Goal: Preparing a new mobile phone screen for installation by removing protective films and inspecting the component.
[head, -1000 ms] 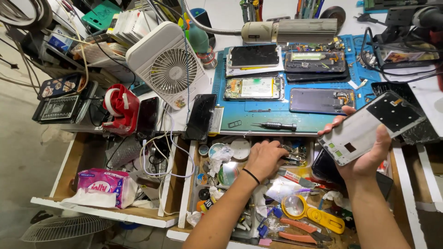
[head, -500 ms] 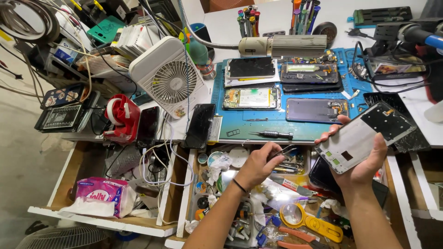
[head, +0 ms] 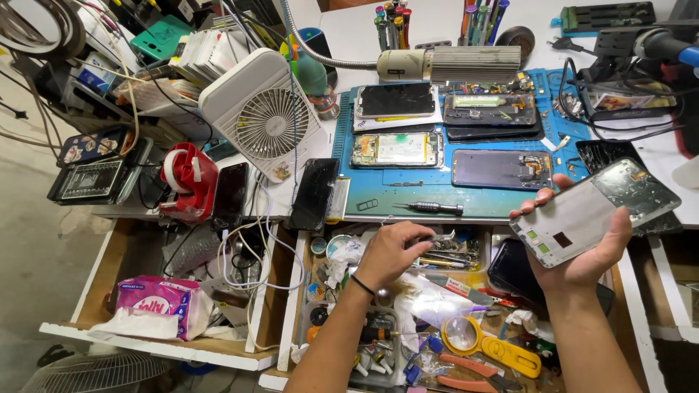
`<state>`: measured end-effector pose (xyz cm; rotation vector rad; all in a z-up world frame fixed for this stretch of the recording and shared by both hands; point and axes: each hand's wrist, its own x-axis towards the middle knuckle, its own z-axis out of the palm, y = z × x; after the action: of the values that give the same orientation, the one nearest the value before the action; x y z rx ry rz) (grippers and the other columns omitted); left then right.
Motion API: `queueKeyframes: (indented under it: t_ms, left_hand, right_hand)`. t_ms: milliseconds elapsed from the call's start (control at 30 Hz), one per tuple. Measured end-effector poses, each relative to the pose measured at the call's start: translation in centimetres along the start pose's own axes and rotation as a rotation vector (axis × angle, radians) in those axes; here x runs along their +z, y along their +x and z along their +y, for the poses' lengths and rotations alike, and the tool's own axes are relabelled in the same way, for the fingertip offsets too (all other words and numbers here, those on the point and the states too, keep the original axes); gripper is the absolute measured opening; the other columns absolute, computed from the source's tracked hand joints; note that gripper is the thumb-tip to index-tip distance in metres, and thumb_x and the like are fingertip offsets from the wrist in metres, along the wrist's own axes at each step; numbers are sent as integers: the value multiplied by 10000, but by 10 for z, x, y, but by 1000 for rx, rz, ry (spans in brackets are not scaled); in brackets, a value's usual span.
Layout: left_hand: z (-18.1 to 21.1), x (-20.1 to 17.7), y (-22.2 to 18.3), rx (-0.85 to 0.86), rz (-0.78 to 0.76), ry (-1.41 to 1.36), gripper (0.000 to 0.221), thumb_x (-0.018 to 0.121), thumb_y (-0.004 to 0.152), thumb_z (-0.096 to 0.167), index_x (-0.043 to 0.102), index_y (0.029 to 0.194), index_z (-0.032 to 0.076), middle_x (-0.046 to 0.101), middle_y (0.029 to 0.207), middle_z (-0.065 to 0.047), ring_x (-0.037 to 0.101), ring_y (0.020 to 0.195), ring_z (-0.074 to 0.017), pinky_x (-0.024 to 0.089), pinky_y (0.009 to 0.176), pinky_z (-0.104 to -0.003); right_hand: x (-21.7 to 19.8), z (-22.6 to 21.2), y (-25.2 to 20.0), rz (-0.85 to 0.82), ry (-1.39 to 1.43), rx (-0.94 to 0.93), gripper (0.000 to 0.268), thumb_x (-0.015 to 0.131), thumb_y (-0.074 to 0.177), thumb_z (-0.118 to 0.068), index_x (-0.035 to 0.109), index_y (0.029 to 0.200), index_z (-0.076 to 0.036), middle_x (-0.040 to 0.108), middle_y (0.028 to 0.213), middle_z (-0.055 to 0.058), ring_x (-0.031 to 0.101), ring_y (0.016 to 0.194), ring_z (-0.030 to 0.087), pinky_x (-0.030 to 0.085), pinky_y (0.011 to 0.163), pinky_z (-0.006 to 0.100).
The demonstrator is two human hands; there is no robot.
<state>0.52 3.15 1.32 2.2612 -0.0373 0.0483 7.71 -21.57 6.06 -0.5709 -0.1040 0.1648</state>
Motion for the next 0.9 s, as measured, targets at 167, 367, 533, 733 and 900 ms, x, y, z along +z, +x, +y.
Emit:
queueKeyframes:
  t_ms: [167, 367, 533, 733, 900]
  left_hand:
    - [-13, 23, 3, 97, 1, 204, 307, 746, 902, 192, 726, 1206, 156, 767, 1131, -56, 725, 997, -225, 610, 851, -383]
    - [-2, 37, 1, 351, 121, 227, 219, 708, 939, 101, 731, 1157, 100, 776, 1042, -81, 752, 890, -251, 623, 787, -398]
    - [7, 67, -10, 351, 14, 181, 156, 644, 1034, 293, 694, 1179, 270, 725, 706, 15, 665, 530, -135, 595, 541, -293]
    - [39, 88, -29, 452, -315, 161, 88, 696, 933, 259, 771, 925, 213, 732, 694, 17, 635, 543, -233, 474, 495, -421]
    - [47, 88, -30, 435, -498, 247, 377, 640, 937, 455, 632, 712, 153, 566, 525, -1, 507, 460, -197, 365, 437, -339]
  right_hand:
    - [-6, -2, 4, 1, 27, -12, 684, 708, 808, -600, 621, 1236, -74, 635, 966, 89, 654, 862, 254, 540, 844, 429]
    - [-3, -6, 4, 4, 15, -23, 671, 697, 817, -604, 623, 1233, -83, 628, 977, 83, 650, 867, 247, 540, 856, 415]
    - [-7, -7, 5, 23, 17, -16, 666, 674, 819, -600, 624, 1239, -84, 634, 977, 77, 649, 864, 243, 538, 853, 404]
    - [-14, -10, 8, 4, 56, -1, 661, 676, 817, -593, 640, 1245, -90, 641, 991, 75, 647, 883, 249, 522, 870, 406]
    - [-21, -14, 10, 24, 26, -24, 693, 666, 794, -612, 666, 1255, -95, 634, 983, 66, 641, 877, 239, 516, 862, 398]
